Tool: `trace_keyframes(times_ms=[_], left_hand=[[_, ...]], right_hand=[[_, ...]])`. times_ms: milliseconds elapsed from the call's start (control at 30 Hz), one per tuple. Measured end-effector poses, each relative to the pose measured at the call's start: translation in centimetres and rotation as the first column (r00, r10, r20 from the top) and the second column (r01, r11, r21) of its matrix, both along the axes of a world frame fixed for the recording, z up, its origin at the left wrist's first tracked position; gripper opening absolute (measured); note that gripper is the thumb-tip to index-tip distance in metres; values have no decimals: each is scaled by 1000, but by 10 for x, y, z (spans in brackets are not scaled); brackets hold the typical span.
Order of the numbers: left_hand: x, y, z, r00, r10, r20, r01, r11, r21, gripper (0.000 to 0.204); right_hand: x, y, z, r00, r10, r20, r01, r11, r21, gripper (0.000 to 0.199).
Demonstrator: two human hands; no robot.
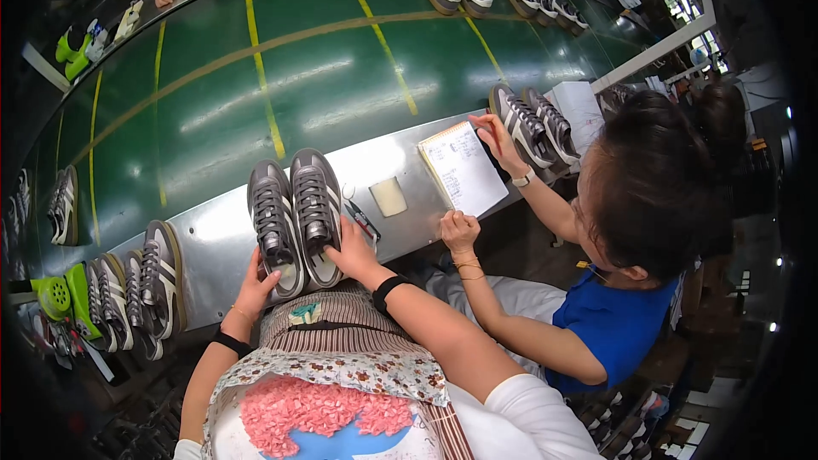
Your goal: Inspecting and documenting finished shoes on an assembly line.
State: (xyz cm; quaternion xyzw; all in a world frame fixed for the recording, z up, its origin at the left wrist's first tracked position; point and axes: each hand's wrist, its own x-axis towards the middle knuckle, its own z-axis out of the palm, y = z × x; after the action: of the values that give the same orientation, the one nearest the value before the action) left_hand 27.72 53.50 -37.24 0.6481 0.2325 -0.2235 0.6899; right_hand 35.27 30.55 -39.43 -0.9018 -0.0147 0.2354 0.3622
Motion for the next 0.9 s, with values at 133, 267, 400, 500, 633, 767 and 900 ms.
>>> trace_keyframes(times_ms=[133,267,400,500,633,767,900], left_hand=[[-1,0,-1,1000,28,-10,-28,999,20,79],[-1,-1,-2,999,39,-33,-40,999,-26,79],[-2,-2,-2,998,58,-27,-59,998,-25,78],[-2,-2,-1,998,58,-29,-59,998,-28,77],[-2,-4,3,999,52,-13,-52,999,-11,75],[-2,-5,6,997,62,-46,-62,998,7,74],[-3,-3,4,996,56,-70,-56,998,5,72]], right_hand=[[1,-3,1,1000,11,4,-11,998,57,79],[-1,-4,-2,999,7,31,-8,999,38,77],[-1,-5,-4,999,24,25,-25,999,41,78],[-1,-5,-3,999,20,41,-21,1000,23,78],[-1,-4,0,999,26,36,-27,999,36,79],[1,-4,0,999,31,13,-32,999,29,79],[-1,-1,5,1000,-4,24,3,999,37,82]])
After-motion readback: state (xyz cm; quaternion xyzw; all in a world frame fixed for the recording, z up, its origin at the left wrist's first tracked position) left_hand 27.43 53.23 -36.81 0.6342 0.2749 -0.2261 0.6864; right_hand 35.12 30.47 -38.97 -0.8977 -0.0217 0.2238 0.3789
